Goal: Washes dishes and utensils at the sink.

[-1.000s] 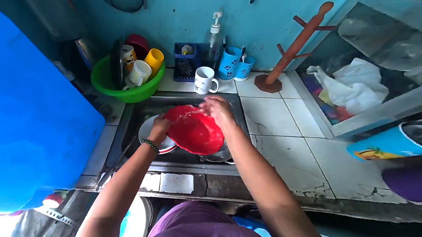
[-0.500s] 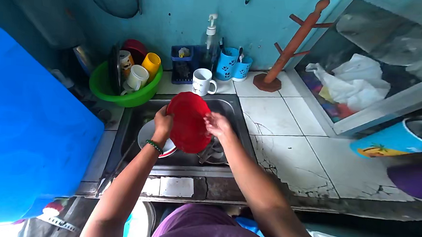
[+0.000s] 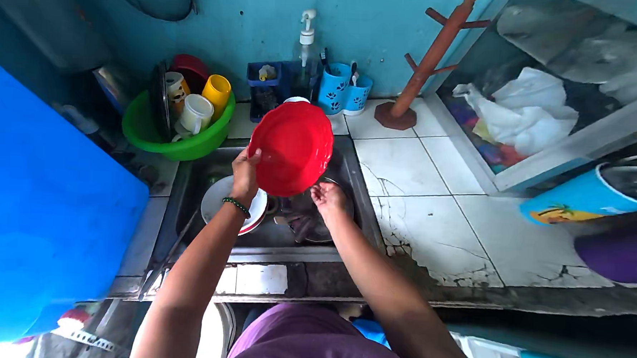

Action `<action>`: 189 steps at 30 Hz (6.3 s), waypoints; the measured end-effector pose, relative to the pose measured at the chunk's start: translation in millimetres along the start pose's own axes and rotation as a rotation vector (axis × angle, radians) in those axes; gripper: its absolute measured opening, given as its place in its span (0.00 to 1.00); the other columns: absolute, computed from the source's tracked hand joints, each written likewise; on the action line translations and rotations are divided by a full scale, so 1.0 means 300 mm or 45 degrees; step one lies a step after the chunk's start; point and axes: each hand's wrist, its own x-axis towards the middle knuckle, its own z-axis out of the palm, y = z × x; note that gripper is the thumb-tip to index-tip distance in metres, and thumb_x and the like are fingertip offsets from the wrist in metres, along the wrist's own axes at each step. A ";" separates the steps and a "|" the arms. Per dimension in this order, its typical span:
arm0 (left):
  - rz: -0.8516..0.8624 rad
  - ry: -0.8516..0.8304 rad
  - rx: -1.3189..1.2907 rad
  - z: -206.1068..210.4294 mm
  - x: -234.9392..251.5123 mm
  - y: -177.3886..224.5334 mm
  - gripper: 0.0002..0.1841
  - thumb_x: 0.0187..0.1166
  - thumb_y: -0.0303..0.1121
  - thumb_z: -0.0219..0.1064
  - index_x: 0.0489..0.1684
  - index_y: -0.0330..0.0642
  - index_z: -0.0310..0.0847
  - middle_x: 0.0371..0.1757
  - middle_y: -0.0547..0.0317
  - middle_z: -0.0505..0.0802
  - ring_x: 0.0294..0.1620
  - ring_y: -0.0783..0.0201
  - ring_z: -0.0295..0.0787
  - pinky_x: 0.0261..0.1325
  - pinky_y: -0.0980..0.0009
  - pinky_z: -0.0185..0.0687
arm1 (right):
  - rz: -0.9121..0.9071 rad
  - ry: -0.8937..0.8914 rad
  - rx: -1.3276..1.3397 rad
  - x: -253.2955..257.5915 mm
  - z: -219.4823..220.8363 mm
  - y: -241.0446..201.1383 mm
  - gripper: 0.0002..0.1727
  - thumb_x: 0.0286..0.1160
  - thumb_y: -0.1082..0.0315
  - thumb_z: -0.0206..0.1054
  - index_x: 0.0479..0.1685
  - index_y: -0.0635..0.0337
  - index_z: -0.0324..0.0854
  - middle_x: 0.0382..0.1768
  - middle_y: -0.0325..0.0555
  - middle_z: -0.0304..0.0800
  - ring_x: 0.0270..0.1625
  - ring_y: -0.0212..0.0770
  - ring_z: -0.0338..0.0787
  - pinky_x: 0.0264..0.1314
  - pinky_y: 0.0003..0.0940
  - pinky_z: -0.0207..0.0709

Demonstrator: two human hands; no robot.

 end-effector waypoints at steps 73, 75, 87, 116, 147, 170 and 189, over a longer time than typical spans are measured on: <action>-0.004 -0.261 0.126 -0.016 -0.038 0.075 0.09 0.85 0.22 0.61 0.55 0.33 0.86 0.42 0.55 0.93 0.39 0.69 0.89 0.47 0.69 0.87 | -1.345 -0.499 -1.175 -0.060 0.136 -0.326 0.18 0.68 0.60 0.81 0.29 0.69 0.85 0.26 0.49 0.85 0.31 0.39 0.82 0.41 0.43 0.76; -0.003 -0.267 0.137 -0.011 -0.041 0.079 0.09 0.85 0.23 0.61 0.55 0.33 0.86 0.42 0.55 0.93 0.39 0.69 0.89 0.47 0.69 0.86 | -1.324 -0.420 -1.274 -0.081 0.148 -0.330 0.27 0.62 0.51 0.84 0.25 0.68 0.81 0.24 0.51 0.82 0.30 0.46 0.81 0.38 0.53 0.74; 0.057 -0.037 0.425 -0.131 -0.125 0.238 0.16 0.88 0.27 0.55 0.71 0.41 0.77 0.57 0.49 0.89 0.49 0.62 0.88 0.53 0.58 0.86 | -0.037 -0.162 -0.618 0.078 -0.039 -0.008 0.15 0.91 0.72 0.54 0.66 0.72 0.75 0.48 0.56 0.85 0.42 0.41 0.85 0.49 0.36 0.81; -0.500 -0.321 0.627 -0.077 -0.045 0.107 0.25 0.83 0.22 0.58 0.81 0.45 0.73 0.55 0.45 0.89 0.40 0.59 0.84 0.40 0.62 0.82 | -0.236 -0.725 -0.851 -0.118 0.207 -0.220 0.16 0.89 0.76 0.48 0.67 0.75 0.72 0.45 0.54 0.89 0.36 0.36 0.89 0.45 0.32 0.84; 1.197 -0.623 0.713 0.150 -0.178 0.159 0.15 0.75 0.13 0.63 0.57 0.27 0.90 0.51 0.40 0.96 0.52 0.53 0.96 0.65 0.61 0.86 | -0.621 -1.084 -1.702 -0.512 0.291 -0.626 0.22 0.94 0.63 0.50 0.28 0.62 0.79 0.18 0.39 0.83 0.13 0.29 0.79 0.17 0.22 0.74; -0.241 -0.921 1.551 0.241 -0.113 -0.169 0.44 0.67 0.53 0.81 0.78 0.30 0.73 0.72 0.30 0.83 0.76 0.36 0.78 0.77 0.36 0.69 | -1.834 -0.506 -1.854 -0.262 -0.070 -0.638 0.14 0.85 0.73 0.59 0.32 0.74 0.81 0.22 0.61 0.82 0.28 0.60 0.87 0.34 0.56 0.78; -0.479 -0.943 2.102 0.429 -0.112 -0.282 0.36 0.81 0.28 0.65 0.84 0.17 0.52 0.84 0.20 0.64 0.78 0.27 0.71 0.68 0.36 0.76 | -1.589 -0.378 -1.741 -0.165 -0.152 -0.560 0.12 0.84 0.74 0.60 0.36 0.74 0.84 0.23 0.60 0.85 0.30 0.58 0.89 0.36 0.55 0.81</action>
